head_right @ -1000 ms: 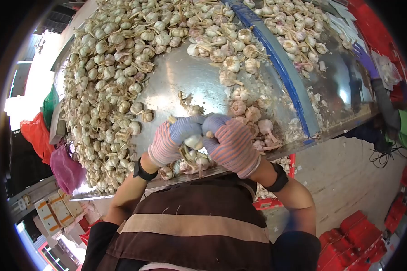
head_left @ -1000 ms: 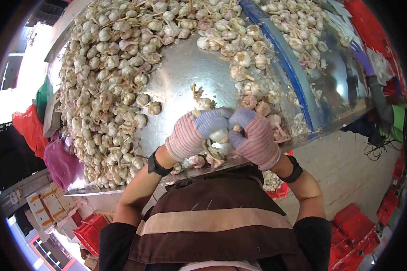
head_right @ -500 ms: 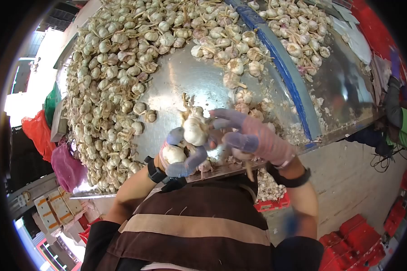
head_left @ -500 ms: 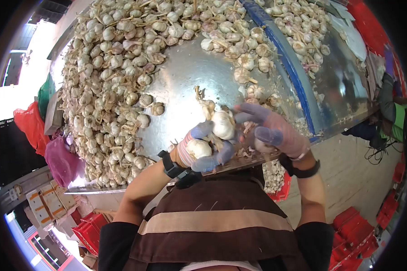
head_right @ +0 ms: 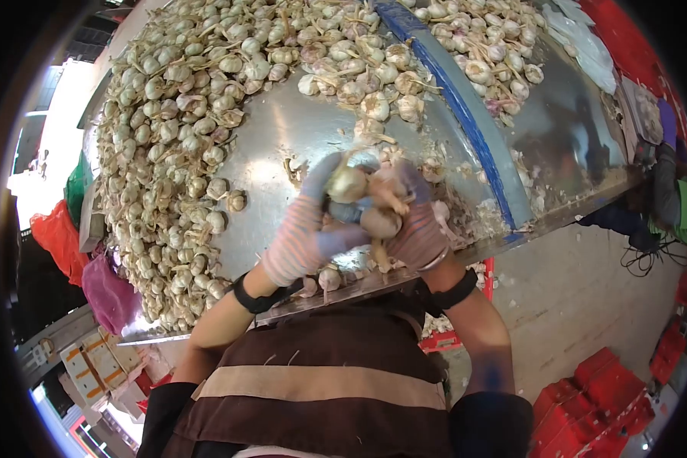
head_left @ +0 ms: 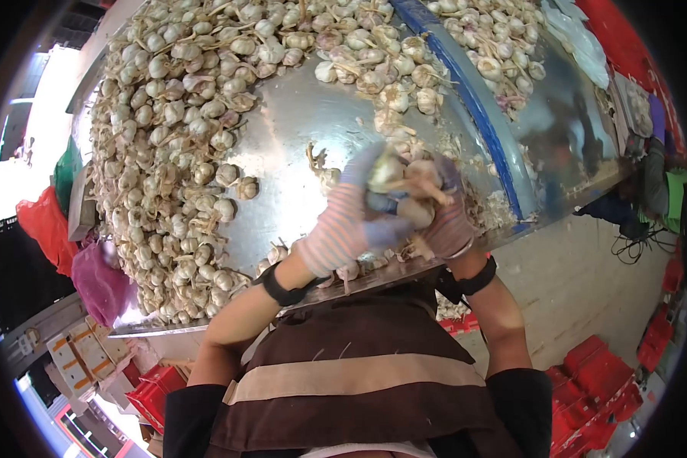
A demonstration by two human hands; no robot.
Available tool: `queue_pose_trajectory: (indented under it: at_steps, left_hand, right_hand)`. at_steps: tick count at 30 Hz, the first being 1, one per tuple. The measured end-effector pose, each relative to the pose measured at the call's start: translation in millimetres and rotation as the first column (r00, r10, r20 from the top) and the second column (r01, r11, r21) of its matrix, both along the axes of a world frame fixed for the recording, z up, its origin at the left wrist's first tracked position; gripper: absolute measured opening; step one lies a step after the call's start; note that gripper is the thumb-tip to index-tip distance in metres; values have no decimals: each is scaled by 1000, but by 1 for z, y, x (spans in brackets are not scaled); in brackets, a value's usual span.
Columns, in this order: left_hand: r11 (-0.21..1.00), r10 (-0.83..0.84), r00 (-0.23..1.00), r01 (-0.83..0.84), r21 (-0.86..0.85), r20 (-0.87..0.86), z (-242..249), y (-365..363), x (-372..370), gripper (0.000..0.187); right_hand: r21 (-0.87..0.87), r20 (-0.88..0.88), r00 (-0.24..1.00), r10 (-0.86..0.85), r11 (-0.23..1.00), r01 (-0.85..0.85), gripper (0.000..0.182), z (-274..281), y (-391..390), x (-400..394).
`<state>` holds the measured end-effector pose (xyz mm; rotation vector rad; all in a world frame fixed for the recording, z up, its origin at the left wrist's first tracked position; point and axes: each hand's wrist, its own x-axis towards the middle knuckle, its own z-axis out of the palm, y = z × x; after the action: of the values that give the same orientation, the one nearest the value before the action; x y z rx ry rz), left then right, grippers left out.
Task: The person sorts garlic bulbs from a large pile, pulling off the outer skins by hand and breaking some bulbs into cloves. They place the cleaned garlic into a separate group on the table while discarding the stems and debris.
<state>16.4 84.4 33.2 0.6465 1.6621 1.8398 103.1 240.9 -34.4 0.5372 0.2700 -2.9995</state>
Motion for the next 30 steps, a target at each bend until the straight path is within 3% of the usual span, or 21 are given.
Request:
queue_pose_trajectory:
  at_steps: [2,4,6,7,8,9,10,12,14,15,18,20,22,25,27,28,30]
  left_hand:
    - [994,-8,928,-33,-103,-374,-10,20,-3,50]
    - [980,-77,878,-21,-199,-473,-21,28,-12,51]
    - [960,-193,946,127,-250,-261,-27,27,-16,48]
    - [902,-312,917,204,-381,-248,-27,29,-13,41]
    - [903,-408,781,270,-333,-473,-43,33,-9,35]
    - [820,-557,675,355,-449,-483,-61,36,-1,34]
    - [716,-690,550,416,-561,-472,-72,40,7,33]
    - [651,-748,497,415,-636,-440,-70,44,26,29]
    - [616,-781,431,416,-669,-452,-73,51,38,27]
    - [617,-785,390,420,-665,-482,-79,55,42,25]
    - [544,-839,281,416,-729,-466,-94,61,60,25]
    - [503,-864,248,410,-761,-437,-95,60,63,27]
    - [496,-868,247,417,-761,-431,-94,53,58,31]
    - [454,-889,282,441,-775,-360,-93,36,53,35]
    - [455,-885,345,504,-734,-312,-61,22,38,36]
    - [463,-878,381,525,-714,-289,-50,13,28,37]
    - [723,-687,516,416,-552,-511,-52,-12,1,35]
  right_hand:
    - [133,-116,991,-69,987,84,50,11,4,-3]
    - [88,-367,930,1,996,33,41,-15,58,-16]
    - [182,-233,958,-164,961,209,36,14,100,-31]
    - [247,-53,938,-342,906,344,35,28,119,-37]
    - [353,-149,942,-300,874,334,40,25,159,-45]
    - [451,-240,936,-256,825,341,45,24,199,-53]
    - [569,122,744,-656,661,489,48,56,191,-69]
    - [593,103,761,-641,654,471,52,49,233,-74]
    - [911,142,717,-683,373,174,45,32,247,-73]
    - [980,150,691,-707,199,-10,42,26,250,-72]
    - [955,180,961,-212,-198,-223,28,35,200,-43]
    - [890,455,866,208,-141,-434,20,52,155,-23]
    - [764,438,771,463,-644,-47,31,15,135,2]
    - [629,570,763,304,-760,-166,33,7,82,27]
    - [519,617,758,212,-833,-190,32,-14,71,36]
    - [596,625,728,282,-774,-212,33,-9,75,31]
    - [731,613,660,434,-629,-265,35,17,83,16]
